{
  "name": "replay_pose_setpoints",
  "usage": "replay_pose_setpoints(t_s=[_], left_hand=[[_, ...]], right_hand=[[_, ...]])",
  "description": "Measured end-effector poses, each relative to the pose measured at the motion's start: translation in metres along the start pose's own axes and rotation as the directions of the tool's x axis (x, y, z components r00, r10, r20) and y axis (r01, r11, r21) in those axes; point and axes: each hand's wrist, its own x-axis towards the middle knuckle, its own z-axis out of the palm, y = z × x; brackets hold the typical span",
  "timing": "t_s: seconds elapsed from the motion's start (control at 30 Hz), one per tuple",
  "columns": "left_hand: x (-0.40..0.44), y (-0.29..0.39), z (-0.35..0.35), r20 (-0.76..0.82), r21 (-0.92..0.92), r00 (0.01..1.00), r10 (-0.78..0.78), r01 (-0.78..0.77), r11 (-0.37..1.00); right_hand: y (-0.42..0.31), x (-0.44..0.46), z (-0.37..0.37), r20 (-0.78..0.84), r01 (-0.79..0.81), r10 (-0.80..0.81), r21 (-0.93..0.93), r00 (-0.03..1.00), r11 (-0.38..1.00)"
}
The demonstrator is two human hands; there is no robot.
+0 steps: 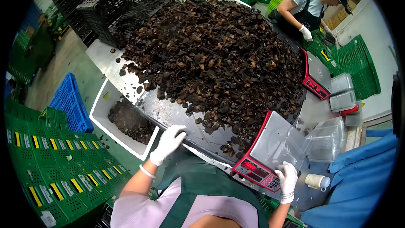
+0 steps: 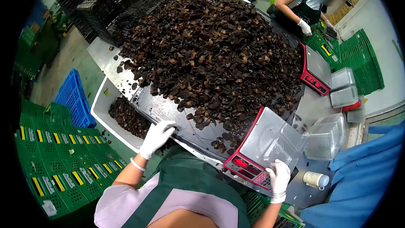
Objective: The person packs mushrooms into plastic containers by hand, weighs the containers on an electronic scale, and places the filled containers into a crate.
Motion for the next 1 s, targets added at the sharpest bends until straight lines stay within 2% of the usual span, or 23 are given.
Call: replay_pose_setpoints(t_s=[0.03,0.1,0.13,0.17,0.2,0.27,0.33,0.37,0.43,0.5,0.53,0.6,0.63,0.67,0.73,0.8,0.87,0.9,0.93,1.0], left_hand=[[0.008,-0.015,-0.007,-0.046,0.046,0.998,0.045,-0.043,0.998],[0.026,-0.043,-0.012,-0.153,0.109,0.979,0.134,-0.118,0.987],[0.037,-0.052,-0.013,-0.219,0.131,0.960,0.175,-0.149,0.980],[0.051,-0.061,-0.011,-0.226,0.190,0.945,0.238,-0.197,0.962],[0.065,-0.060,-0.010,-0.214,0.176,0.940,0.267,-0.231,0.957],[0.093,-0.052,-0.001,-0.175,0.254,0.894,0.412,-0.363,0.896],[0.119,-0.045,0.014,-0.111,0.269,0.851,0.514,-0.472,0.839],[0.130,-0.043,0.024,-0.100,0.266,0.826,0.555,-0.515,0.815],[0.148,-0.043,0.040,-0.026,0.281,0.788,0.615,-0.584,0.761],[0.156,-0.048,0.053,0.041,0.326,0.760,0.648,-0.624,0.711],[0.153,-0.046,0.055,0.054,0.353,0.748,0.662,-0.634,0.688],[0.143,-0.046,0.054,0.078,0.301,0.748,0.659,-0.648,0.700],[0.138,-0.049,0.055,0.070,0.304,0.716,0.694,-0.678,0.669],[0.130,-0.052,0.056,0.089,0.248,0.740,0.667,-0.665,0.705],[0.115,-0.058,0.052,0.130,0.267,0.691,0.711,-0.715,0.646],[0.101,-0.064,0.046,0.177,0.235,0.672,0.719,-0.739,0.632],[0.087,-0.071,0.041,0.218,0.180,0.648,0.730,-0.761,0.623],[0.080,-0.072,0.037,0.219,0.183,0.631,0.744,-0.776,0.604],[0.075,-0.075,0.033,0.252,0.173,0.617,0.745,-0.786,0.593],[0.069,-0.078,0.025,0.279,0.114,0.658,0.700,-0.746,0.656]], right_hand=[[-0.015,0.000,-0.003,0.004,-0.014,0.014,-0.012,1.000,1.000],[-0.044,0.012,-0.015,-0.200,-0.079,0.111,0.161,0.973,0.984],[-0.058,0.022,-0.020,-0.170,-0.120,0.171,0.276,0.970,0.954],[-0.077,0.036,-0.019,-0.175,-0.128,0.194,0.333,0.965,0.934],[-0.093,0.054,-0.014,-0.162,-0.082,0.150,0.366,0.975,0.927],[-0.130,0.095,0.004,-0.095,-0.035,0.108,0.570,0.990,0.821],[-0.145,0.143,0.048,-0.142,0.081,0.005,0.594,0.990,0.800],[-0.158,0.165,0.062,-0.117,0.049,0.033,0.635,0.993,0.771],[-0.164,0.205,0.103,-0.197,0.108,-0.031,0.393,0.980,0.913],[-0.175,0.223,0.135,-0.175,0.074,-0.031,0.245,0.984,0.967],[-0.185,0.225,0.145,-0.102,0.010,0.011,0.198,0.995,0.980],[-0.202,0.212,0.158,-0.095,0.024,-0.009,0.151,0.995,0.988],[-0.207,0.202,0.162,-0.116,0.043,-0.026,0.152,0.993,0.987],[-0.210,0.191,0.166,-0.136,0.065,-0.044,0.153,0.990,0.986],[-0.216,0.167,0.162,-0.241,0.179,-0.134,0.172,0.961,0.969],[-0.216,0.139,0.163,-0.118,0.152,-0.136,0.142,0.984,0.978],[-0.213,0.107,0.175,-0.154,0.238,-0.225,0.067,0.962,0.969],[-0.210,0.094,0.178,-0.188,0.312,-0.291,0.091,0.938,0.946],[-0.208,0.081,0.181,-0.124,0.317,-0.305,0.092,0.944,0.944],[-0.204,0.059,0.178,-0.057,0.305,-0.300,0.084,0.952,0.949]])
